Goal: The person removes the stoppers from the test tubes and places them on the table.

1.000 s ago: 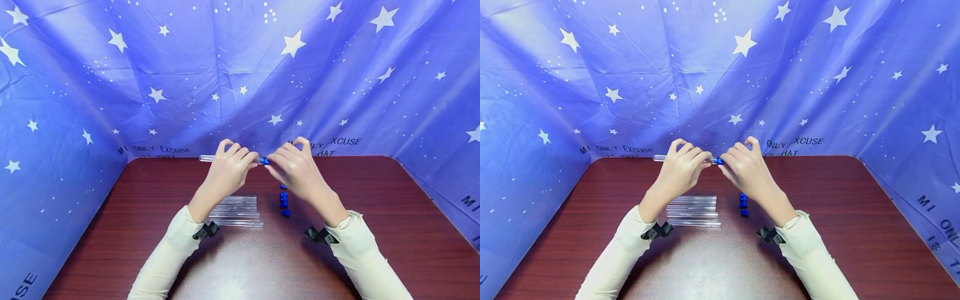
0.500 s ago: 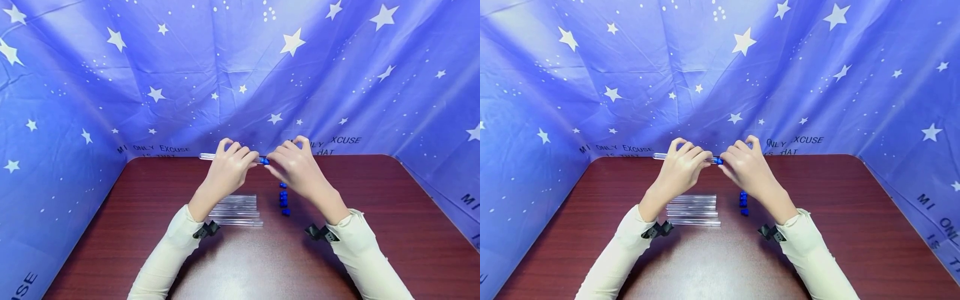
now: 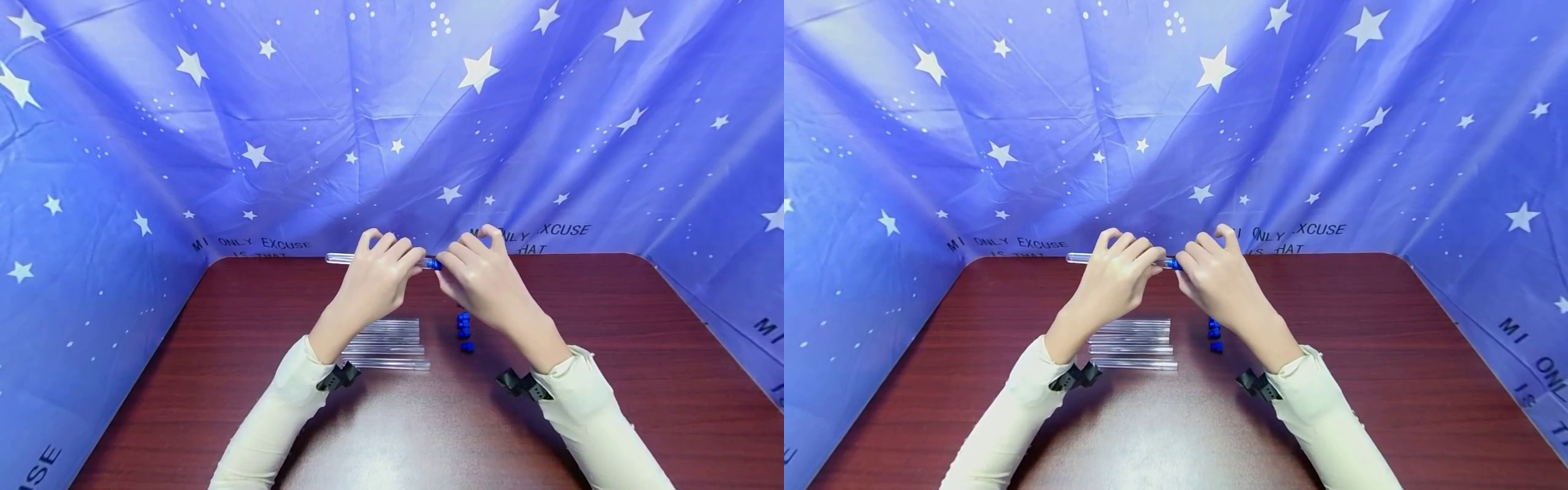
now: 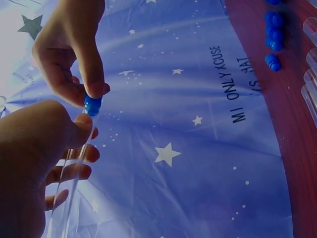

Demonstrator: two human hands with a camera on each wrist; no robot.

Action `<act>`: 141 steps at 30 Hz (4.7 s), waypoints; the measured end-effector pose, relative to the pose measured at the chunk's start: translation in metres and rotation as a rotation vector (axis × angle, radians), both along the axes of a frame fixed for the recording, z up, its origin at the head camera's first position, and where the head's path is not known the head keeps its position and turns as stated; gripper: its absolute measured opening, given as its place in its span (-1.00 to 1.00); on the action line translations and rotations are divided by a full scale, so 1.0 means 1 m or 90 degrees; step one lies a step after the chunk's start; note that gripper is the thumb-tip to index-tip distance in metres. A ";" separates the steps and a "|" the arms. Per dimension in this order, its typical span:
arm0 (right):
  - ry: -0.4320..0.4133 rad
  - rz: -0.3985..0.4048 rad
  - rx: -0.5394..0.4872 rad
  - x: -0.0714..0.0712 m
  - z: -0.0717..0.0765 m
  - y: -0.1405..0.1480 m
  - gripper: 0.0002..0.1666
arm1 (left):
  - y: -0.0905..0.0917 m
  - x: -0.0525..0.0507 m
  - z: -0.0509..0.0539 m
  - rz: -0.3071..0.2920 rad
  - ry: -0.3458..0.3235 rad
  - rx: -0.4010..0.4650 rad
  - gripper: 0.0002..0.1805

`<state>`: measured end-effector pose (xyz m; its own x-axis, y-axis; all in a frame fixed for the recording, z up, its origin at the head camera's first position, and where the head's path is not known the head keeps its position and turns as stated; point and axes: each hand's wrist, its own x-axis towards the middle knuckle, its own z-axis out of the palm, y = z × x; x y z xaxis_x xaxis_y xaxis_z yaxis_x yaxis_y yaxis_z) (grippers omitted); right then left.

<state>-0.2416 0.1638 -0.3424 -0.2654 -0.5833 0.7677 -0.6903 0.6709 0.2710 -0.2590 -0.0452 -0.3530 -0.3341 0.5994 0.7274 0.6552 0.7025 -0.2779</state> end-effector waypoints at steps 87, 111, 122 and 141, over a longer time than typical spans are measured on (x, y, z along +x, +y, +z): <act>-0.109 0.056 0.006 -0.001 -0.016 0.022 -0.80 | -0.005 0.013 -0.011 -0.058 -0.002 -0.062 -0.84; -0.185 0.053 0.059 0.004 -0.023 0.028 -0.79 | -0.003 0.018 -0.020 -0.072 0.036 -0.143 -0.88; -0.187 0.079 0.067 0.008 -0.023 0.031 -0.80 | -0.004 0.019 -0.020 -0.103 0.028 -0.141 -0.87; -0.195 0.096 0.026 0.011 -0.029 0.033 -0.83 | -0.006 0.020 -0.020 -0.148 -0.006 -0.092 -0.86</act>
